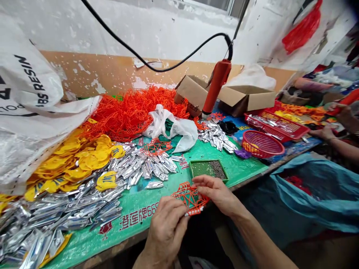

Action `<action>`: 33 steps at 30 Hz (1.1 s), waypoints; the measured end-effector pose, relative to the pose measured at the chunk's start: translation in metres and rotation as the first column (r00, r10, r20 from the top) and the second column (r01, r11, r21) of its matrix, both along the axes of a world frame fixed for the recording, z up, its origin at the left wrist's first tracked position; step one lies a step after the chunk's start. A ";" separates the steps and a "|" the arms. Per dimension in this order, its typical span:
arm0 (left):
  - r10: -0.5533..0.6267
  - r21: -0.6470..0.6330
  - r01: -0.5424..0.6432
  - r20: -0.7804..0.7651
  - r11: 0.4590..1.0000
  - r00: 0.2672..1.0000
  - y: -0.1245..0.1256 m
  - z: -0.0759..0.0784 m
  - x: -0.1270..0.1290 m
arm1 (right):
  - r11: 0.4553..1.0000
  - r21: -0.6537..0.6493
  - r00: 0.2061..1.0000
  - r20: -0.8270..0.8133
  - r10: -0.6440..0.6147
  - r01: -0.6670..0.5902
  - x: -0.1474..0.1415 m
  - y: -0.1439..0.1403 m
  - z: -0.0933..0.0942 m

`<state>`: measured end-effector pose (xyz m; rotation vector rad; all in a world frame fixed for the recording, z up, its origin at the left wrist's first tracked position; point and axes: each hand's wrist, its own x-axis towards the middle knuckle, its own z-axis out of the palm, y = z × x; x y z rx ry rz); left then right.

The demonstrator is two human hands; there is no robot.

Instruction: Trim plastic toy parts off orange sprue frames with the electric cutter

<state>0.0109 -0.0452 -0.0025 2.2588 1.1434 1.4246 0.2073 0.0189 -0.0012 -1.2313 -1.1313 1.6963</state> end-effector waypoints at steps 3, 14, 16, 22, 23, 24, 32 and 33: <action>0.212 -0.105 -0.210 0.005 0.972 0.977 -0.004 -0.009 -0.005 | 0.999 0.002 0.999 -0.014 -0.048 0.048 -0.008 0.000 -0.002; 0.426 -0.764 0.190 0.528 0.617 0.735 -0.009 0.001 0.006 | 0.998 0.063 0.990 0.144 -0.009 0.000 -0.033 -0.003 -0.009; 0.436 -0.772 0.279 0.573 0.571 0.693 -0.010 0.004 0.007 | 0.996 0.083 0.989 0.151 0.000 -0.013 -0.035 -0.003 -0.010; 0.421 -0.714 0.420 0.682 0.560 0.598 -0.007 0.006 0.008 | 0.983 0.176 0.978 0.207 0.008 -0.045 -0.039 -0.006 -0.013; 0.451 -0.730 0.391 0.665 0.561 0.595 -0.005 0.005 0.009 | 0.976 0.211 0.975 0.224 0.004 -0.052 -0.040 -0.008 -0.012; 0.493 -0.749 0.341 0.642 0.569 0.587 -0.002 0.005 0.009 | 0.963 0.263 0.969 0.245 -0.002 -0.065 -0.041 -0.010 -0.010; 0.622 -0.746 0.385 0.666 0.544 0.412 0.024 0.000 0.000 | 0.889 0.458 0.825 0.490 -0.281 0.031 0.013 0.023 0.014; 0.631 -0.749 0.386 0.662 0.539 0.403 0.025 0.000 -0.001 | 0.875 0.476 0.777 0.515 -0.361 0.091 0.030 0.038 0.013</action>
